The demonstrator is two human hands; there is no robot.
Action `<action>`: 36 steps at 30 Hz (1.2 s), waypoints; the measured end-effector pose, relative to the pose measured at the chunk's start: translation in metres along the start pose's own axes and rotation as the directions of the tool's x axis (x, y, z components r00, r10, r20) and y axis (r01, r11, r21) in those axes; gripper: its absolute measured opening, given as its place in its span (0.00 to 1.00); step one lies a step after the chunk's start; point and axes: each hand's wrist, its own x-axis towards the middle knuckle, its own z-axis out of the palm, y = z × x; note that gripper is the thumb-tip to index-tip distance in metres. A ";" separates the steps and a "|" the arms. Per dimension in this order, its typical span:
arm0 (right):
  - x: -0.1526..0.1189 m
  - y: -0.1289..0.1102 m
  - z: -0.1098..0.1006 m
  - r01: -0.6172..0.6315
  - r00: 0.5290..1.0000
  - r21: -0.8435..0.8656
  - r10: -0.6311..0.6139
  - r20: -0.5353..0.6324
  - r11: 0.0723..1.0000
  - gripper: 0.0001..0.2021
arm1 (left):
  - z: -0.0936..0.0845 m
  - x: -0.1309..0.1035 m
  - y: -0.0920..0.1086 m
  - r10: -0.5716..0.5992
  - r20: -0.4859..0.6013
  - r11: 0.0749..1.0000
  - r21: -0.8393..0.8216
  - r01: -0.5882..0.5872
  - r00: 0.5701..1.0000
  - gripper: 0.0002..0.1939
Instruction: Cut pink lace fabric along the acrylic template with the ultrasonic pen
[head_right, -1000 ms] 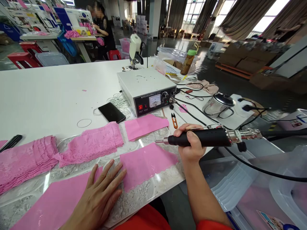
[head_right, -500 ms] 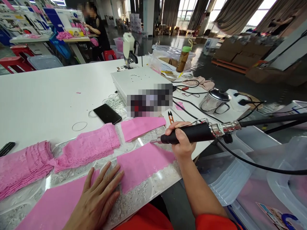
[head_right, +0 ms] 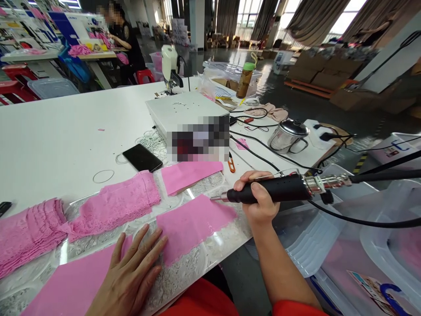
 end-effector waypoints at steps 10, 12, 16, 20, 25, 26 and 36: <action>0.000 0.001 0.002 0.005 0.998 -0.028 -0.004 0.058 1.000 0.04 | -0.001 -0.001 -0.001 -0.019 0.019 0.999 -0.037 0.020 1.000 0.24; 0.002 -0.001 0.001 0.010 0.999 -0.025 -0.009 0.044 1.000 0.05 | 0.000 -0.001 -0.002 -0.005 0.016 1.000 -0.030 0.005 1.000 0.25; 0.007 -0.009 -0.008 0.043 0.999 -0.001 -0.043 -0.022 0.999 0.05 | 0.001 -0.001 -0.005 0.011 0.018 1.000 -0.020 -0.010 1.000 0.25; 0.007 -0.017 -0.020 0.031 0.998 0.013 -0.030 -0.046 0.999 0.05 | 0.002 -0.001 -0.006 0.029 -0.003 0.999 -0.026 -0.029 1.000 0.26; 0.002 -0.018 -0.025 0.013 1.000 0.029 -0.012 -0.010 1.000 0.05 | 0.002 -0.001 -0.005 0.024 0.006 0.999 -0.026 -0.024 1.000 0.27; 0.002 -0.018 -0.025 0.006 1.000 0.028 -0.006 -0.001 1.000 0.05 | 0.002 -0.001 -0.005 0.023 0.010 0.999 -0.024 -0.023 1.000 0.28; 0.000 -0.019 -0.029 0.043 0.999 0.045 -0.044 0.026 0.998 0.06 | 0.003 -0.005 -0.003 -0.009 0.061 0.999 -0.032 0.011 0.998 0.28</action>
